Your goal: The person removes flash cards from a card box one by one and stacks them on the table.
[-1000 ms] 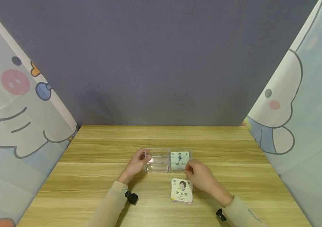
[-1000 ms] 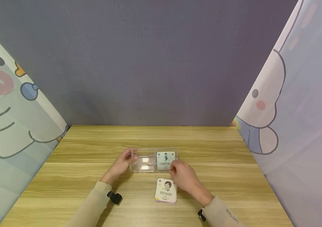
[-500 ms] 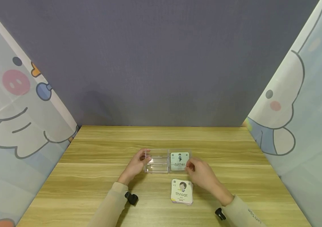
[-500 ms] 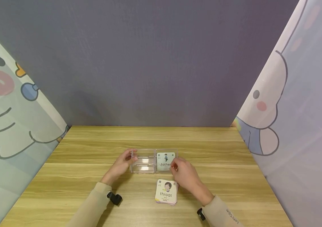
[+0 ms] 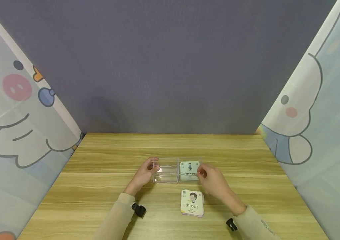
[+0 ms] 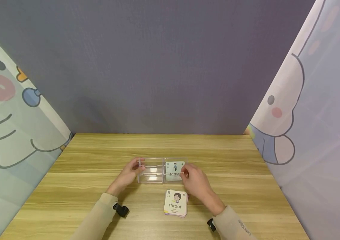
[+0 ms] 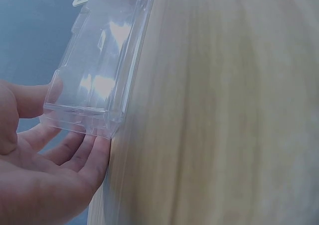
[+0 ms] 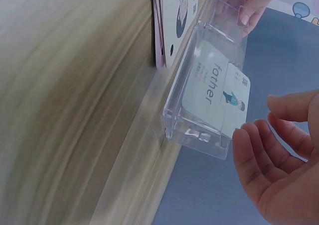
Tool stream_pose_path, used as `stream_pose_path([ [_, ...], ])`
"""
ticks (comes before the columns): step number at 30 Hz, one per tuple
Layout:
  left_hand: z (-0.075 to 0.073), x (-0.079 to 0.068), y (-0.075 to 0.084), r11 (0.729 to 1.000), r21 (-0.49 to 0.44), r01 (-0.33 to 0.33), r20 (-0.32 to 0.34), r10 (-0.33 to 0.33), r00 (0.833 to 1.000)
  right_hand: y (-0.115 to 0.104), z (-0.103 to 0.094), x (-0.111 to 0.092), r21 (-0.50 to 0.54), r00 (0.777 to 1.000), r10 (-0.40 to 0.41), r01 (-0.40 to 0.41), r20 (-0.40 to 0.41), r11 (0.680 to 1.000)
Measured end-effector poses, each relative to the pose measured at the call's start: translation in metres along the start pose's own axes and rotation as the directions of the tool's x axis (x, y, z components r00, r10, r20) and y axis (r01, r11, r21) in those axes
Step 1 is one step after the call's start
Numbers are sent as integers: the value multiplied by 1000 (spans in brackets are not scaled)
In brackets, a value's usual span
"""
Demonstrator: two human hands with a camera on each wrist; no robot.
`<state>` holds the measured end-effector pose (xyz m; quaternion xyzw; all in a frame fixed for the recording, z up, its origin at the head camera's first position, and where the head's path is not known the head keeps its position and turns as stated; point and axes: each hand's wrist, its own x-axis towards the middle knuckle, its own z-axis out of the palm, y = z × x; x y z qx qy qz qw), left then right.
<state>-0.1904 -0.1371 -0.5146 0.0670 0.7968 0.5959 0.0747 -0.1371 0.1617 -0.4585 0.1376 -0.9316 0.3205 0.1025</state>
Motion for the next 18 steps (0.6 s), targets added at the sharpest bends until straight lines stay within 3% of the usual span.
stream_pose_path([
  [18,-2,0,2,1000,26,-2,24,2,1000,5,0,7,24,999,18,-17,-38,1000],
])
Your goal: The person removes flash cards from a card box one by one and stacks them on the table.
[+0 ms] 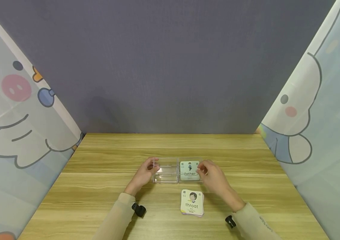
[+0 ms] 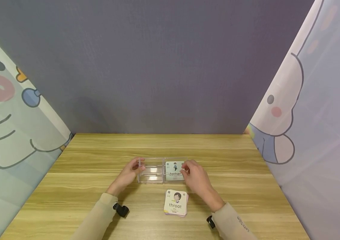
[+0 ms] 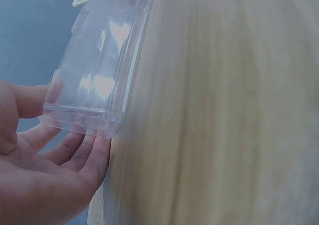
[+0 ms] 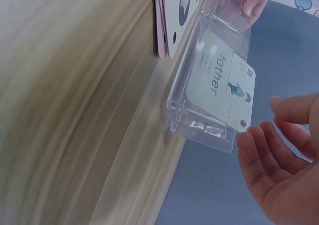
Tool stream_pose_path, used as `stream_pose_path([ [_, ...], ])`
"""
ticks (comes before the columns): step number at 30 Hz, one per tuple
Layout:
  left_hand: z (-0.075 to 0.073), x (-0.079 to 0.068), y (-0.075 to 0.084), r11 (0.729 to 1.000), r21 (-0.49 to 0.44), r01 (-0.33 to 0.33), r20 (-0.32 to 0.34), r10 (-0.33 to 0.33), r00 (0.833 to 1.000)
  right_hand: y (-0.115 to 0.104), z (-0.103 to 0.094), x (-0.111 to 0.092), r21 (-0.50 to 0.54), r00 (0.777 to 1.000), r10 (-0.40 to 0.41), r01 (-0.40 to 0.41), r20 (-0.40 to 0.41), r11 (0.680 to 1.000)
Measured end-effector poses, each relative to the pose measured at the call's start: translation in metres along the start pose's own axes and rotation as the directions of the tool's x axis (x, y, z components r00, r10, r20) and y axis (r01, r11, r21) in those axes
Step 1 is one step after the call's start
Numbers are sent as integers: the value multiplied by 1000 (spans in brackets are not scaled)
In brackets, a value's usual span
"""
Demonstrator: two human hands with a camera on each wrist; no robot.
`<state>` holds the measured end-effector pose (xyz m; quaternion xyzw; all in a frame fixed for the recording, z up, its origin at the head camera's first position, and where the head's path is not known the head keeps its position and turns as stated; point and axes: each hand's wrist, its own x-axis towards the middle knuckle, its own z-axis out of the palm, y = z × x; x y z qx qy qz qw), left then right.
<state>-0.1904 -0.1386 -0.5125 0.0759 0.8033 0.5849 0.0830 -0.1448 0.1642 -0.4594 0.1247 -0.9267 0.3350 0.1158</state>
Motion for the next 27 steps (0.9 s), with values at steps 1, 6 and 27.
stream_pose_path([
  [1,0,0,0,1000,-2,1,1,-1,1000,0,0,0,1,1000,1,-1,0,1000],
  [6,0,0,-1,1000,-12,5,6,-5,1000,1,0,2,-5,1000,-12,12,-14,1000],
  [27,-1,0,0,1000,-10,-1,5,1,1000,2,0,13,-26,998,-44,43,-45,999],
])
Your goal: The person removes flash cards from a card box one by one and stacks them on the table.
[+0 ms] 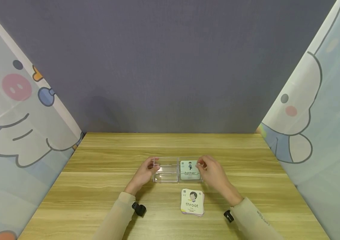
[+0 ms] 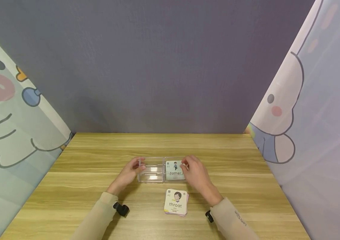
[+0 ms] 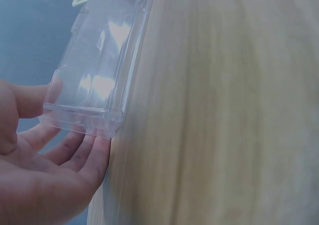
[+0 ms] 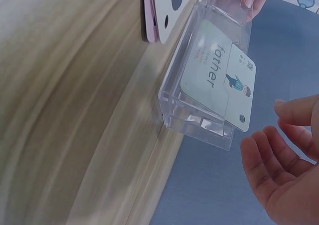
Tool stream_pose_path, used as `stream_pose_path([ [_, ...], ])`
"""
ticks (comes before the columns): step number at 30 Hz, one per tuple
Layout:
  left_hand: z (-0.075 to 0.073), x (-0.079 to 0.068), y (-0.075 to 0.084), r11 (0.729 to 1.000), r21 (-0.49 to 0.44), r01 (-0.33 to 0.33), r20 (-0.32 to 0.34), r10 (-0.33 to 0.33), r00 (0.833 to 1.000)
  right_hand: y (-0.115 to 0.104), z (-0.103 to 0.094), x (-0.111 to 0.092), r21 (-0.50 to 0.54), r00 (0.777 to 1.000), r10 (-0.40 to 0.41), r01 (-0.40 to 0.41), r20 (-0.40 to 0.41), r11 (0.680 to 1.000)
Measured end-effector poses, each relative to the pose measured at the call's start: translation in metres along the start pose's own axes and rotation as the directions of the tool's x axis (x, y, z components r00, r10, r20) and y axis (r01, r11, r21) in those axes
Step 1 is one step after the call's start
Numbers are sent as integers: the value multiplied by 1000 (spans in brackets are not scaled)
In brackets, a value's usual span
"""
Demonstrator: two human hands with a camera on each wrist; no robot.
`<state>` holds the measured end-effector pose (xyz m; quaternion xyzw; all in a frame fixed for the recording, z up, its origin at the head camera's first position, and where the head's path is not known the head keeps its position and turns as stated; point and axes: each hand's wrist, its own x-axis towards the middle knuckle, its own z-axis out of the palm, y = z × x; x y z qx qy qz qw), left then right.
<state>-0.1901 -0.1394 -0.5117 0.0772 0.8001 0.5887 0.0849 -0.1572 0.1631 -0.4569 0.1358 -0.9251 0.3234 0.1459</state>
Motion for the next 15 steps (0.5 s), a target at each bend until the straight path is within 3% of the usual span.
stream_pose_path([
  [15,0,1,0,1000,5,-4,-2,5,1000,0,1,8,-2,999,31,-31,11,1000],
])
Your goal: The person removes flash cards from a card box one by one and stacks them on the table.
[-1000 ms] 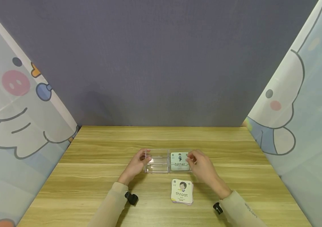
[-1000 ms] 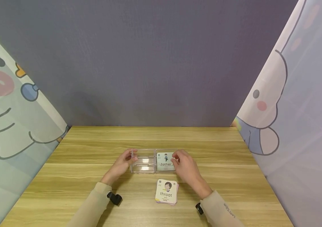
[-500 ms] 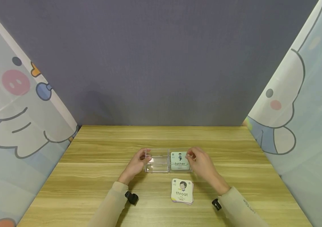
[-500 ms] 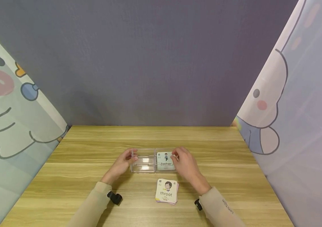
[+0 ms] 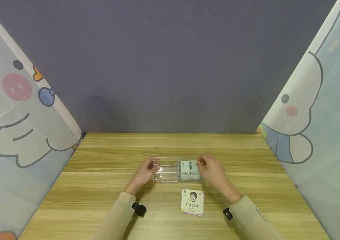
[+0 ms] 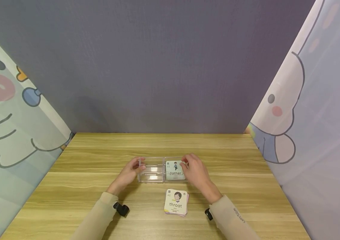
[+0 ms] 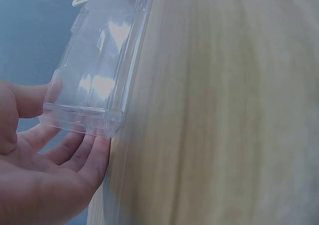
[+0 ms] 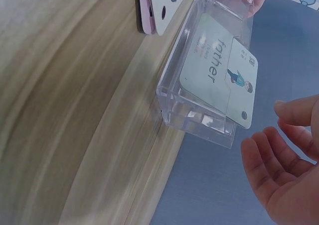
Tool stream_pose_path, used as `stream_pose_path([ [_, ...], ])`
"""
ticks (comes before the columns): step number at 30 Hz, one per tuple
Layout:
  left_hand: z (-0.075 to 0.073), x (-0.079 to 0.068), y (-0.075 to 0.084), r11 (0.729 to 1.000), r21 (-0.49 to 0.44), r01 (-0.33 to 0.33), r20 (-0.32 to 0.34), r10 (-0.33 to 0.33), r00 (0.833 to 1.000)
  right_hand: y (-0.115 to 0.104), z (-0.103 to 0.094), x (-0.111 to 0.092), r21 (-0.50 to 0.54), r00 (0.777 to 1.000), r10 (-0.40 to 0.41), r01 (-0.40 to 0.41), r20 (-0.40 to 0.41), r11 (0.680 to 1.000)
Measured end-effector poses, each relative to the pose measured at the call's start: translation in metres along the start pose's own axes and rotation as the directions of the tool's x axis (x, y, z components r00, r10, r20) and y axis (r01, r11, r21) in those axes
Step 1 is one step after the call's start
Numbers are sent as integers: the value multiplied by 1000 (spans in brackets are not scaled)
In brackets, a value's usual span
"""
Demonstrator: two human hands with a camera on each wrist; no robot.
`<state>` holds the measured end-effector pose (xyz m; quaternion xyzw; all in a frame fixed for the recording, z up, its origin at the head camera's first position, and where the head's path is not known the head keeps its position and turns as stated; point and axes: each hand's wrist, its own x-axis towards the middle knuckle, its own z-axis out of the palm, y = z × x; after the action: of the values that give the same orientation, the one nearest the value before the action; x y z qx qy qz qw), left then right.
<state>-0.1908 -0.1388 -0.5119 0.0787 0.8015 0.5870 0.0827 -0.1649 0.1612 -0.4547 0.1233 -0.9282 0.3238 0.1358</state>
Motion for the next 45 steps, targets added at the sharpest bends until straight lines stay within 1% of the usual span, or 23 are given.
stream_pose_path([
  [9,0,1,0,1000,0,5,-4,-5,1000,2,2,2,4,1000,-16,16,-14,1000],
  [18,-1,0,-1,1000,18,-11,3,11,1000,6,6,4,4,999,-19,19,-26,1000],
  [23,-1,-1,-1,1000,13,-11,7,11,1000,7,8,5,1,1000,-12,12,-23,1000],
  [30,0,0,-2,999,21,-26,1,26,1000,6,10,6,2,1000,-6,6,-14,1000],
  [32,0,0,-2,1000,17,-19,1,19,1000,7,11,7,-1,1000,-10,10,-14,1000],
  [36,0,0,-1,1000,10,-6,3,6,1000,8,13,7,-13,999,-30,30,-21,999],
  [40,0,0,-1,1000,-3,6,-1,-6,1000,12,16,9,-47,997,-66,65,-29,997],
  [45,-1,0,-1,1000,-6,7,1,-7,1000,14,19,10,-85,995,-96,94,-14,992],
])
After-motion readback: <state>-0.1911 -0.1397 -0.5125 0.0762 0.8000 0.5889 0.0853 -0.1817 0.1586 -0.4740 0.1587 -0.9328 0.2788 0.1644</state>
